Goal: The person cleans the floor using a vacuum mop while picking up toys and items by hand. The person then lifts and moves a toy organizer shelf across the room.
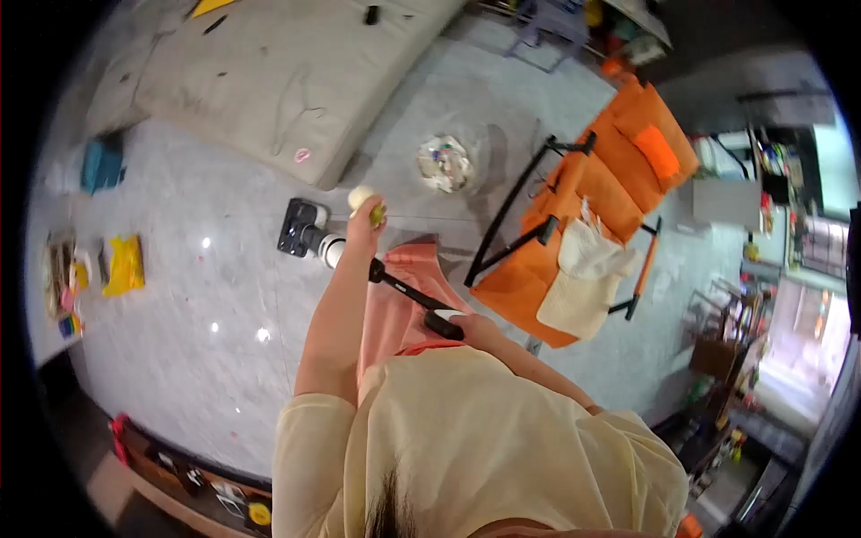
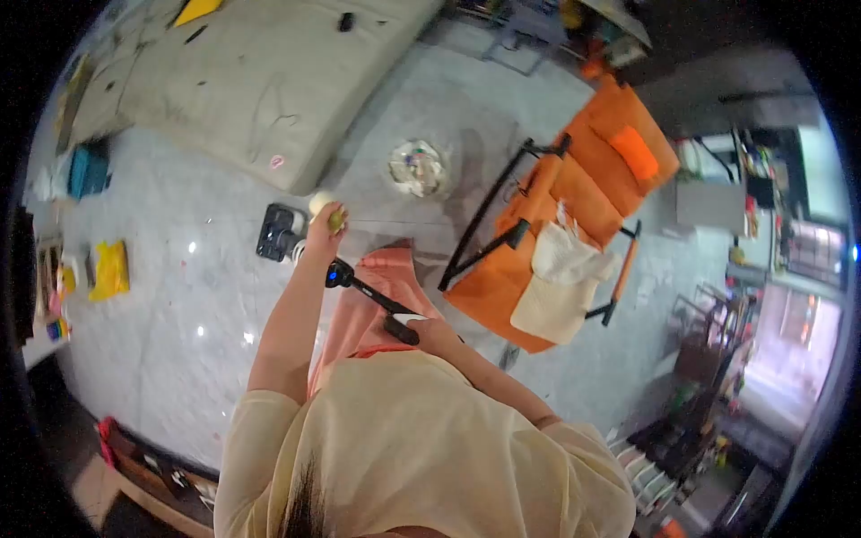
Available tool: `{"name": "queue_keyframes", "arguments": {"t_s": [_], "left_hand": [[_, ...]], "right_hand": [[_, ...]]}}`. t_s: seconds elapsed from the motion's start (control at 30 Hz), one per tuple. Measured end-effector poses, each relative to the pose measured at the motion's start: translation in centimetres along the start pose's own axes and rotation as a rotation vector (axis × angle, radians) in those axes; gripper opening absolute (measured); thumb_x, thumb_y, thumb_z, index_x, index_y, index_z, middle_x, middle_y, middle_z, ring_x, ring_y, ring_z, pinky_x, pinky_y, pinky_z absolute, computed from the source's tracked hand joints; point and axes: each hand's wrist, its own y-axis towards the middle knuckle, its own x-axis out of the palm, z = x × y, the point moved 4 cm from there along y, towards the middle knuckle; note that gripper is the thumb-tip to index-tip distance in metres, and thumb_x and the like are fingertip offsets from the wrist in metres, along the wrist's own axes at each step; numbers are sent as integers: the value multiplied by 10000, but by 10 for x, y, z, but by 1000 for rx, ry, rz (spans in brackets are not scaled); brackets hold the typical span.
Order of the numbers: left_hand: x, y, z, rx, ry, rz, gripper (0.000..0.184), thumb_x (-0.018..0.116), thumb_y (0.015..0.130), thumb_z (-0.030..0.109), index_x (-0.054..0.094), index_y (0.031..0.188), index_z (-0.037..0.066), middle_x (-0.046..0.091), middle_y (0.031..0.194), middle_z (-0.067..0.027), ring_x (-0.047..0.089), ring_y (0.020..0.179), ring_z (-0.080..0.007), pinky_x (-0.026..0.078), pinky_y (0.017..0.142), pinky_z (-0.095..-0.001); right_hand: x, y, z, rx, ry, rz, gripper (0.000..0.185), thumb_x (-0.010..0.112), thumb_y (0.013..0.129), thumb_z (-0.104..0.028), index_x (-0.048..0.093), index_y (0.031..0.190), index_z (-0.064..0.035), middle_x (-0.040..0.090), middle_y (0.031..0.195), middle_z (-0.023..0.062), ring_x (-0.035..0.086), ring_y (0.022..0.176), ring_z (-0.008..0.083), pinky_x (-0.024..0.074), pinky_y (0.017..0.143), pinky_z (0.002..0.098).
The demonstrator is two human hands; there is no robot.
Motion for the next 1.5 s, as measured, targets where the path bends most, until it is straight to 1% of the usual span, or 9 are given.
{"name": "queue_keyframes", "arguments": {"t_s": [0.27,0.4,0.53,0.8,0.97,1.07,1.33,1.4,1.5], "left_hand": [[-363,-185,27,295,-453,568,170,651,863,140,562,1003,102,615,818,-68,635,727,-192,497,529,-251],[-455,-318,-15,349,-830,949,189,681,865,203,565,983,111,631,806,-59,629,700,-180,530,561,-265],[-478,-389,-65,364,-1120,1006,235,705,856,271,575,976,117,652,839,-44,637,707,-160,535,599,-277],[-536,-438,-138,286,-1376,1204,332,671,867,429,555,982,139,644,815,-37,630,655,-139,483,542,-226],[-569,-460,-118,358,-1271,1304,642,486,863,712,517,1019,89,626,785,-46,620,628,-162,505,516,-235],[-589,-453,-102,441,-1325,1299,728,432,846,764,512,1026,63,624,788,-69,607,600,-181,508,502,-233],[-619,-381,23,386,-1274,1228,416,459,946,478,514,1063,83,611,986,-109,602,830,-282,522,774,-446],[-634,-361,57,437,-1301,1167,355,458,948,413,517,1078,88,604,1023,-112,595,869,-301,504,818,-481],[-655,-339,107,534,-1324,1041,359,458,942,393,521,1107,81,611,975,-128,606,857,-305,518,816,-479]], "right_hand": [[-50,74,-71,-23,278,-92,465,753,755,-376,643,1017,-9,669,831,159,661,791,287,488,703,381],[-44,131,-142,-166,109,-149,445,759,753,-366,642,996,-13,664,807,166,657,745,299,502,696,379],[9,188,-213,-289,-299,-163,426,729,750,-418,641,945,-50,681,871,173,655,858,365,514,743,454],[104,313,-313,-279,-230,-169,517,739,734,-467,654,1006,-35,688,884,190,667,875,352,514,739,427],[130,332,-380,-71,128,-278,440,768,739,-380,635,942,-13,665,738,145,664,644,272,511,625,376],[121,334,-419,-226,-5,-219,399,767,748,-340,627,920,-8,644,675,113,631,552,229,500,568,362],[123,411,-500,-188,-82,-333,382,767,745,-335,637,904,-13,648,717,131,649,626,236,494,597,384],[142,446,-526,-360,10,-258,324,775,759,-280,587,826,-25,556,599,41,542,492,129,437,463,320],[184,518,-559,-489,-29,-194,338,764,759,-305,591,816,-22,556,605,56,556,518,155,446,500,348]]}}
